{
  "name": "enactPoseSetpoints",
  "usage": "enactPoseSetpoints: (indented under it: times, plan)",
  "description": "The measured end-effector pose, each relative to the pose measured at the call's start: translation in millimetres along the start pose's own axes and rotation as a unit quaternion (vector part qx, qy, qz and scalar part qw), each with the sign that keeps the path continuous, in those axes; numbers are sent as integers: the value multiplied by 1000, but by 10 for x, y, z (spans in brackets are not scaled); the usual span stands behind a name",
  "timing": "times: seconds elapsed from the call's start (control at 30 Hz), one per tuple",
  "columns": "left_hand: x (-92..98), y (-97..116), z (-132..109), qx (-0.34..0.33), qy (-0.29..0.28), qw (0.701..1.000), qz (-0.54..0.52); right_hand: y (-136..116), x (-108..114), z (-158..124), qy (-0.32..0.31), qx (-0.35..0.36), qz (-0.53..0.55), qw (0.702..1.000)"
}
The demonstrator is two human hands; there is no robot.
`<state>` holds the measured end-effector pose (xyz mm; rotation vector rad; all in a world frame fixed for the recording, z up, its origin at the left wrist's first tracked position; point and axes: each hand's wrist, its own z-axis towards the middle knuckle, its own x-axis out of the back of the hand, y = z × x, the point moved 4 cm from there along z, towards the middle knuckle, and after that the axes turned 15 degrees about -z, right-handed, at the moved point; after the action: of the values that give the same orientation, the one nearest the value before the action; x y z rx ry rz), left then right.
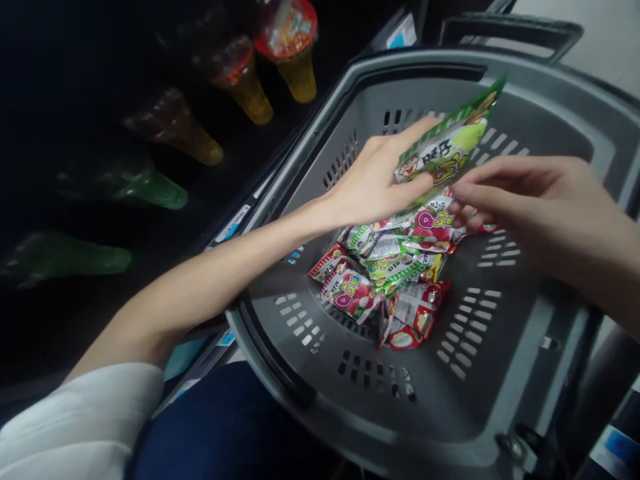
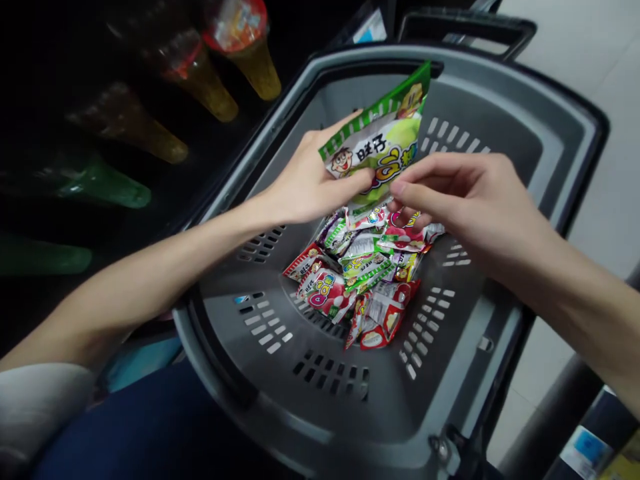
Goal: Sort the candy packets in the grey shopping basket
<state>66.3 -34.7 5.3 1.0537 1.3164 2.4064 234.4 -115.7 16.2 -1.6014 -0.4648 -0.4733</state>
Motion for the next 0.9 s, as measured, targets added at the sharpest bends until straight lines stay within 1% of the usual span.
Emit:
enactPoseSetpoints:
  times: [0.07,0.13,0.2,0.23,0.3,0.37,0.47,0.53,0.57,0.6,0.63,0.67,0.7,0.77,0.8,0.83,0.9]
  plan:
    - [4,12,13,-6,2,1000,2,-9,16,9,3,26,-34,999]
    - [10,39,15,-11,1,1000,1,-14,32,15,23,77,-85,993]
    - [13,73,21,-7,-6,1000,0,7,36,15,44,109,-160,980]
    - [15,89,29,1,-9,1000,-1,29,33,15,51,112,-206,971]
    - [19,115,52,25,-14,1000,-9,69,21,9,63,104,-289,949]
    - [21,131,73,48,-16,998,-27,65,19,-17,87,111,-341,929]
    - [4,142,74,61,-2,995,-80,-31,78,-129,162,181,-378,893]
    - [-10,131,61,63,15,990,-124,-49,174,-258,221,228,-413,854]
    - [-10,116,60,66,21,987,-146,-3,230,-320,241,233,-438,834]
    - [-1,97,66,72,22,984,-164,93,293,-368,259,212,-462,821]
    - [14,78,83,82,14,981,-176,236,356,-396,272,170,-485,814]
    - [42,69,110,93,4,978,-186,402,406,-412,282,135,-492,812]
    - [87,77,150,100,0,976,-191,580,437,-410,282,105,-484,822]
    - [215,189,262,83,-1,976,-202,904,456,-381,271,60,-419,864]
    - [291,289,332,69,-2,977,-204,1027,441,-364,253,34,-395,882]
    - [374,414,410,53,-1,977,-206,1104,426,-359,248,8,-383,890]
    - [564,700,590,35,4,977,-210,1139,380,-369,227,-32,-386,894]
